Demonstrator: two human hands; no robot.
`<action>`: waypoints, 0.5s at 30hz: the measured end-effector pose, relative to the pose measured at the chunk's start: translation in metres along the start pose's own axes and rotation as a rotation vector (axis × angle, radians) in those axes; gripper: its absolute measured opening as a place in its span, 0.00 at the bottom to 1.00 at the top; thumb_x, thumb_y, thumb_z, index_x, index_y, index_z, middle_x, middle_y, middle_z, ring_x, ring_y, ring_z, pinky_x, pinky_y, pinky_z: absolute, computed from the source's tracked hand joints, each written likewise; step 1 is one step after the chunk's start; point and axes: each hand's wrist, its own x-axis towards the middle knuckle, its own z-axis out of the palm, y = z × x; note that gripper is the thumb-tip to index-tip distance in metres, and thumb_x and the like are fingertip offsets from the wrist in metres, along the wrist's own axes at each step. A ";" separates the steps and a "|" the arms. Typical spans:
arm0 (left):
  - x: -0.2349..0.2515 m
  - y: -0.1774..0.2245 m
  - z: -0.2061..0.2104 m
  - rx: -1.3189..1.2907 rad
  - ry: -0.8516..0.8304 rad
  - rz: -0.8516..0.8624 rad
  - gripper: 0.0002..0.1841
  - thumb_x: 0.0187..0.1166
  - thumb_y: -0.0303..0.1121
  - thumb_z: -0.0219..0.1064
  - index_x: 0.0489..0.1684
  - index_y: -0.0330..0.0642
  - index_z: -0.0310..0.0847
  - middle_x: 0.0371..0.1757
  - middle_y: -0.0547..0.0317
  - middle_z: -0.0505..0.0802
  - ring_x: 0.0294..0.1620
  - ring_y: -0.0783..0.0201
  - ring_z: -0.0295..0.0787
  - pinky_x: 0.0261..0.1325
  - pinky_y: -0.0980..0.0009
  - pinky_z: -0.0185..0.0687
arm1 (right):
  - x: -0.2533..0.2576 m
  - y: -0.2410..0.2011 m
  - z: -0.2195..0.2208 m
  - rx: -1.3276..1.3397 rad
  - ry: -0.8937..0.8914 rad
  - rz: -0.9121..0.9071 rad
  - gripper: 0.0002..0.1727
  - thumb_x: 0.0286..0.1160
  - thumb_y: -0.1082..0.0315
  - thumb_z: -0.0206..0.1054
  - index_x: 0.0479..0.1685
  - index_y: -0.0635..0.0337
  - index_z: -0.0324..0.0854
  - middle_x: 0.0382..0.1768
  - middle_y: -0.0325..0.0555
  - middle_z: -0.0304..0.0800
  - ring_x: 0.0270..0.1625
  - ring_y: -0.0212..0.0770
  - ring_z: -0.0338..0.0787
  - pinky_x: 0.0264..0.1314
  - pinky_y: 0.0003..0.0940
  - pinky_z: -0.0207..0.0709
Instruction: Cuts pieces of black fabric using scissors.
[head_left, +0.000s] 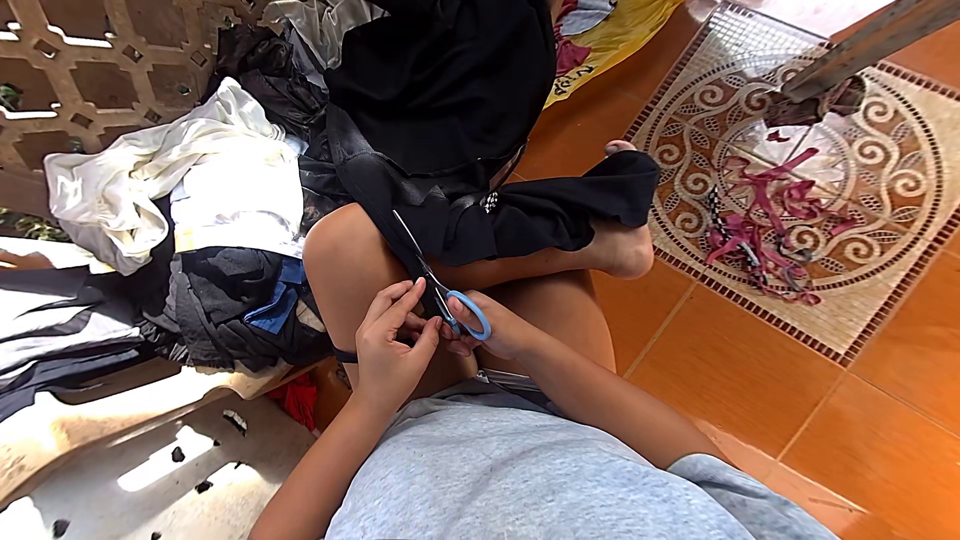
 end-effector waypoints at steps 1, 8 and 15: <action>0.000 0.000 0.000 0.000 0.000 -0.002 0.22 0.66 0.22 0.74 0.59 0.18 0.84 0.59 0.39 0.87 0.36 0.83 0.86 0.40 0.88 0.84 | 0.000 0.001 0.000 0.003 0.004 0.005 0.19 0.86 0.54 0.55 0.23 0.46 0.75 0.19 0.22 0.82 0.20 0.17 0.80 0.24 0.12 0.73; 0.003 -0.001 -0.006 0.039 -0.049 -0.058 0.21 0.66 0.21 0.73 0.58 0.20 0.85 0.58 0.39 0.88 0.35 0.81 0.87 0.40 0.88 0.84 | 0.003 0.003 -0.003 -0.042 -0.008 0.017 0.19 0.86 0.53 0.55 0.23 0.45 0.74 0.19 0.22 0.81 0.19 0.17 0.78 0.24 0.12 0.71; 0.030 0.011 -0.030 0.258 0.027 -0.032 0.19 0.76 0.32 0.69 0.60 0.25 0.85 0.50 0.46 0.94 0.37 0.77 0.92 0.41 0.83 0.87 | 0.009 0.008 -0.011 -0.066 -0.056 -0.020 0.20 0.85 0.49 0.57 0.24 0.46 0.77 0.20 0.21 0.81 0.20 0.17 0.78 0.24 0.12 0.70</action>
